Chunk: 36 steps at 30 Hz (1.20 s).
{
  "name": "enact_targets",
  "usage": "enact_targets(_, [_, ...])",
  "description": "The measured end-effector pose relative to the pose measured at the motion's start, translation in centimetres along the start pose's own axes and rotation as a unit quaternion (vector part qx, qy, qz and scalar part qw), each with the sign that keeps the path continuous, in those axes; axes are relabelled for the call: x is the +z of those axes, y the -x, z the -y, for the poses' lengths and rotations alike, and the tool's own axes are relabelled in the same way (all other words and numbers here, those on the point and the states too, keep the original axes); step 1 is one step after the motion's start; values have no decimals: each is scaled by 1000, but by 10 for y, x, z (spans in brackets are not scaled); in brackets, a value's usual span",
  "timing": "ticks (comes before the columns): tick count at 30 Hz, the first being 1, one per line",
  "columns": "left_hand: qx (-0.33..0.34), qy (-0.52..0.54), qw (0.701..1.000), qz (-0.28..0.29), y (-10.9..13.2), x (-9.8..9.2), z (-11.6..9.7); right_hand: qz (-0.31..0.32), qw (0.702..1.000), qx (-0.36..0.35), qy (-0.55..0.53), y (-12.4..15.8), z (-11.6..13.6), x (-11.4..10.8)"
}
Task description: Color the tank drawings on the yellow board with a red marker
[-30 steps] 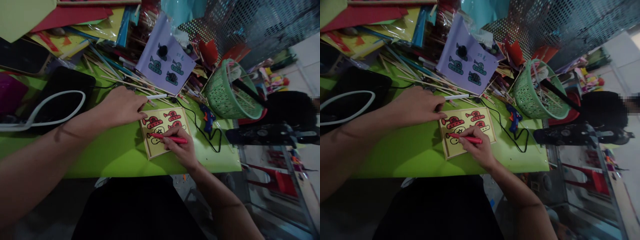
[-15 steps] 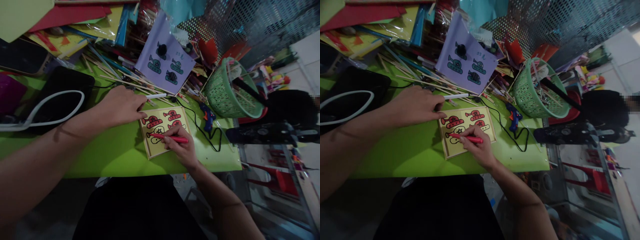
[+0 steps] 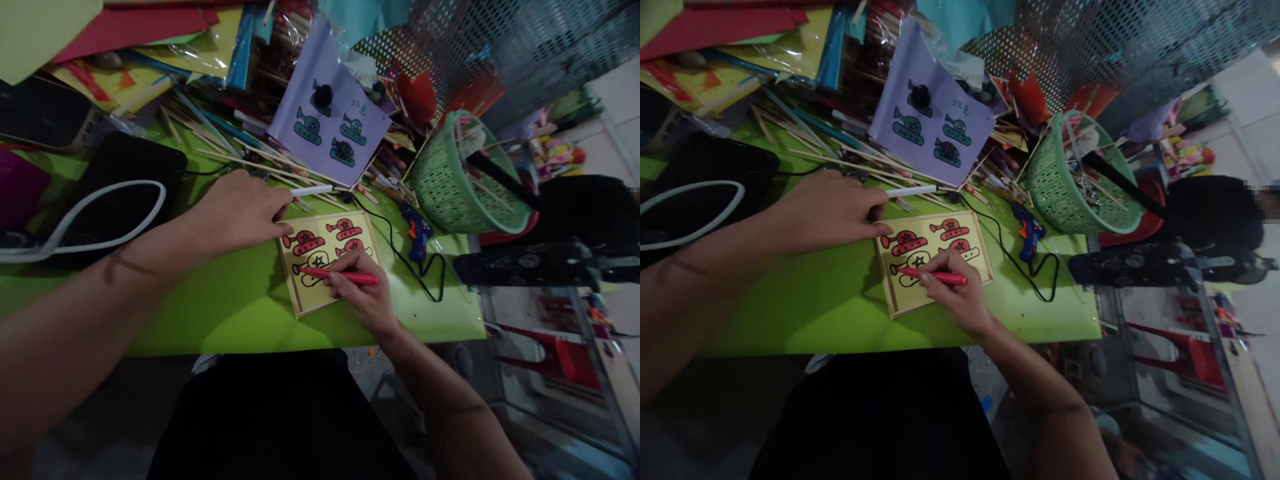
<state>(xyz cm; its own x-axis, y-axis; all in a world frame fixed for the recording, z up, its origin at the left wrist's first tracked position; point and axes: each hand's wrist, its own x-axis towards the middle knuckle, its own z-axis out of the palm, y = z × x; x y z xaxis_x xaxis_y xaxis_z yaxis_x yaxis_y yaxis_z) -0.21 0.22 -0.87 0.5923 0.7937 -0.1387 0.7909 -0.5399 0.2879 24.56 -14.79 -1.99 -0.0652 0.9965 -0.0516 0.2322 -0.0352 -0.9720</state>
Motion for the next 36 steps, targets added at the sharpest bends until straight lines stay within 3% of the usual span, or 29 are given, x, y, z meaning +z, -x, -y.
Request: enact_targets(36, [20,-32,999,-15,0,2,3,10,1000,22,-16,-2,-1,3])
